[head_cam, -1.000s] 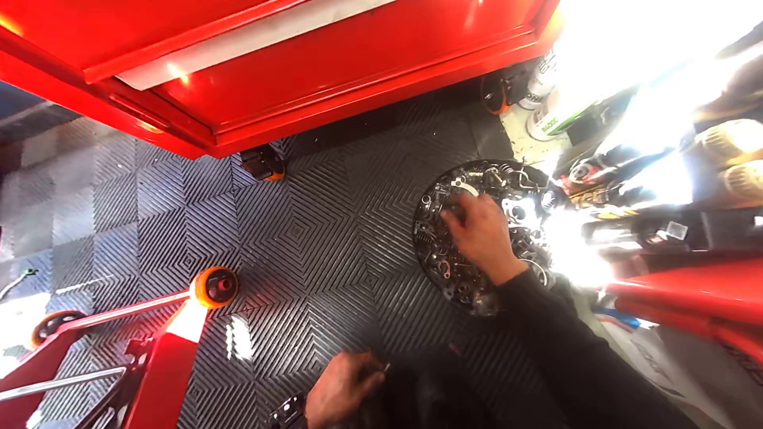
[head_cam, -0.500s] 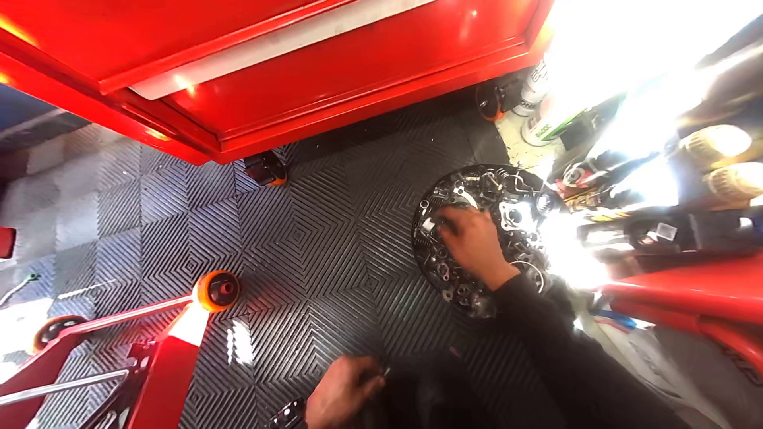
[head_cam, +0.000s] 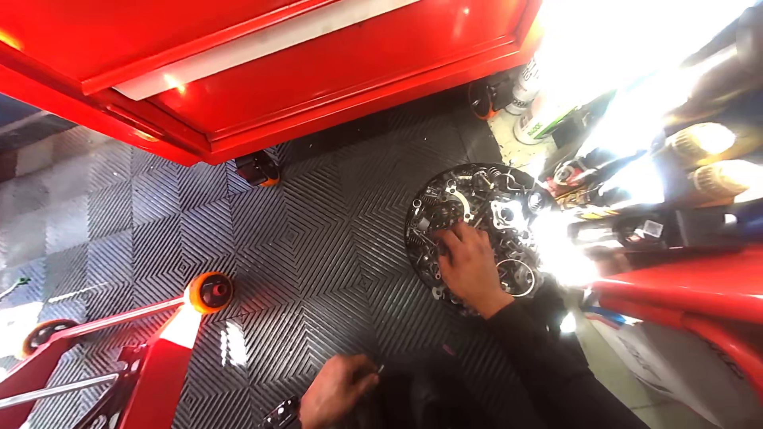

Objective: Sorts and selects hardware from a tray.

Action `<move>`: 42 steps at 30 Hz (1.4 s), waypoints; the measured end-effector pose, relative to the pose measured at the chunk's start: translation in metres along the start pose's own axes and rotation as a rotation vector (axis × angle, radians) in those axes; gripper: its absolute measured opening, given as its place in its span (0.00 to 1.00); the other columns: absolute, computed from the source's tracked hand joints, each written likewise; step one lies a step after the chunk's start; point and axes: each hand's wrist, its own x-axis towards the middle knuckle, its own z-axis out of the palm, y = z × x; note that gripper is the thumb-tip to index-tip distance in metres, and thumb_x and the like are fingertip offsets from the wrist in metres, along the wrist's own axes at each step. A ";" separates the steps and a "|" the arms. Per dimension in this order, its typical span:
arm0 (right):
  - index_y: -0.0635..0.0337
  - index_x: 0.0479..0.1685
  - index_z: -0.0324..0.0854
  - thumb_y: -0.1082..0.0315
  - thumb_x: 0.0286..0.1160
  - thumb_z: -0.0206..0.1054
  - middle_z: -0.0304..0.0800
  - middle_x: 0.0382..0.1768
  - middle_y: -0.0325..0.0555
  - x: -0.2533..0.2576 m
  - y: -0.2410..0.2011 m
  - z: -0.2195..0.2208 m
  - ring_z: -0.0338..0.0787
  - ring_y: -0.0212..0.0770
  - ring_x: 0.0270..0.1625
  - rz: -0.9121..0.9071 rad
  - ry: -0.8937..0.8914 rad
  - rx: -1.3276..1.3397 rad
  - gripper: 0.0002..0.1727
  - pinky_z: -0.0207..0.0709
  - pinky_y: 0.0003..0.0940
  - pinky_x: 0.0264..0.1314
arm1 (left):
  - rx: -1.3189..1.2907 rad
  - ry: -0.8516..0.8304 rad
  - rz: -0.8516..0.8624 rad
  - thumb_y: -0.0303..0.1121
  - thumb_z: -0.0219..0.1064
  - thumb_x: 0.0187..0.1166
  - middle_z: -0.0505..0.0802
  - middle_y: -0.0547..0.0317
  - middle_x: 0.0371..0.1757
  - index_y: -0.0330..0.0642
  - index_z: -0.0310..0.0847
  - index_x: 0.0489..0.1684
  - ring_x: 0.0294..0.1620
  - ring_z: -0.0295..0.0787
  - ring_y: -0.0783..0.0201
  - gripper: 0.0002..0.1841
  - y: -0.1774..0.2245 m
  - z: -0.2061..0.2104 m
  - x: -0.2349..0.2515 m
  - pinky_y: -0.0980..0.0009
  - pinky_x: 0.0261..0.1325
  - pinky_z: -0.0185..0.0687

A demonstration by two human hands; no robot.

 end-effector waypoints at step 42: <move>0.63 0.54 0.85 0.60 0.94 0.48 0.91 0.49 0.44 -0.043 -0.007 -0.051 0.90 0.31 0.54 0.299 0.475 0.241 0.21 0.84 0.34 0.63 | 0.209 -0.029 0.296 0.47 0.52 0.89 0.93 0.52 0.51 0.46 0.85 0.57 0.47 0.94 0.51 0.19 0.007 0.002 0.028 0.46 0.47 0.90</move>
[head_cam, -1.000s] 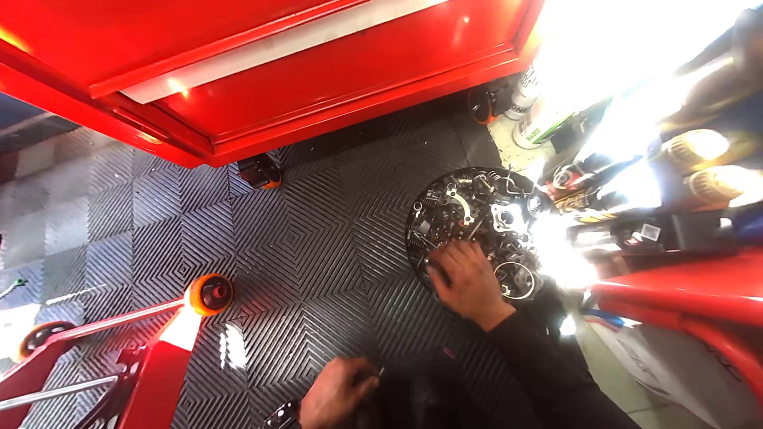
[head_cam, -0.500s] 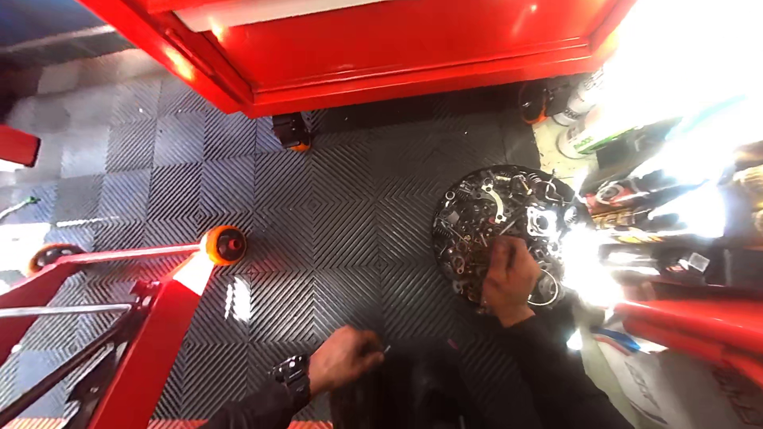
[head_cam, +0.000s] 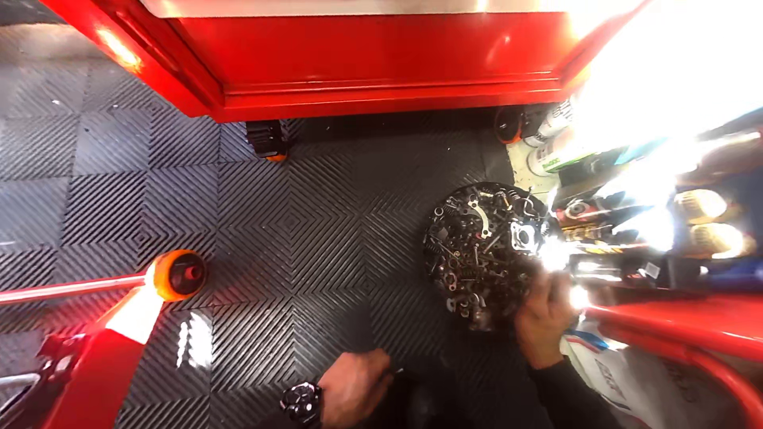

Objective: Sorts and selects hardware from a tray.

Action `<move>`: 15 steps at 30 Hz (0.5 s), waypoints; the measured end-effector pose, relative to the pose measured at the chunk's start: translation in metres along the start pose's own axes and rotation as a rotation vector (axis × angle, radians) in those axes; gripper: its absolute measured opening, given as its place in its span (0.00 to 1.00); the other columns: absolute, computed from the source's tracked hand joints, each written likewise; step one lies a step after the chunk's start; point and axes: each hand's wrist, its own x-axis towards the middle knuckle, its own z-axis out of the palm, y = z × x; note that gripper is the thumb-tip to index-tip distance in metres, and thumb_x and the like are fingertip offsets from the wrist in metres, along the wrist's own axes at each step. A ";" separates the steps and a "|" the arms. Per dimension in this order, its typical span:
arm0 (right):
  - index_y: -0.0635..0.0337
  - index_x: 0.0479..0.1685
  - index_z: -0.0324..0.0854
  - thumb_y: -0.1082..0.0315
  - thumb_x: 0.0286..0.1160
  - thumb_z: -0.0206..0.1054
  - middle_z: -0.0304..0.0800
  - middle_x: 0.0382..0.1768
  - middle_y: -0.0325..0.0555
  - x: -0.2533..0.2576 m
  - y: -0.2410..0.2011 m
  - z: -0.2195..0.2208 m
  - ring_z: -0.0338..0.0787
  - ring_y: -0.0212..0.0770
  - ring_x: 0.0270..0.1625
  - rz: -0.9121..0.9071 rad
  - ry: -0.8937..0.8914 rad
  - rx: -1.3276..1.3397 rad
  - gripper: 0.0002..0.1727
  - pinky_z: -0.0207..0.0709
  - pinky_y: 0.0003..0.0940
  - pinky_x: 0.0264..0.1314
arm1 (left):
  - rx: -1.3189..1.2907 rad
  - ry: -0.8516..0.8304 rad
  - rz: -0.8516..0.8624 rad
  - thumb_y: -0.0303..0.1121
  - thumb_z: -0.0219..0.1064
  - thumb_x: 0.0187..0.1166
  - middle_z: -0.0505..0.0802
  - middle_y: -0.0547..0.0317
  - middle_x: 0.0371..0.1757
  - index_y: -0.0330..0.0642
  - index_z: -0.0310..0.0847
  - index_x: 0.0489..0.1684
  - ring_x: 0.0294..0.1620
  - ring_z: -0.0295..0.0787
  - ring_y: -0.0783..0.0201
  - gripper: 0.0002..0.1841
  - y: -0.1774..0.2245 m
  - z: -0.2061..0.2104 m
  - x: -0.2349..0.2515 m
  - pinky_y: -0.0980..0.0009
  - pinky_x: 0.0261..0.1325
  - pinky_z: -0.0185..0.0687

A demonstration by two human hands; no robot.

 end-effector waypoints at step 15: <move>0.61 0.54 0.89 0.65 0.88 0.60 0.95 0.44 0.47 -0.048 -0.192 0.050 0.93 0.38 0.48 -0.256 -1.095 0.583 0.13 0.87 0.37 0.55 | -0.677 0.313 0.123 0.30 0.69 0.76 0.96 0.47 0.42 0.28 0.90 0.44 0.46 0.93 0.68 0.12 0.033 -0.069 -0.035 0.70 0.58 0.86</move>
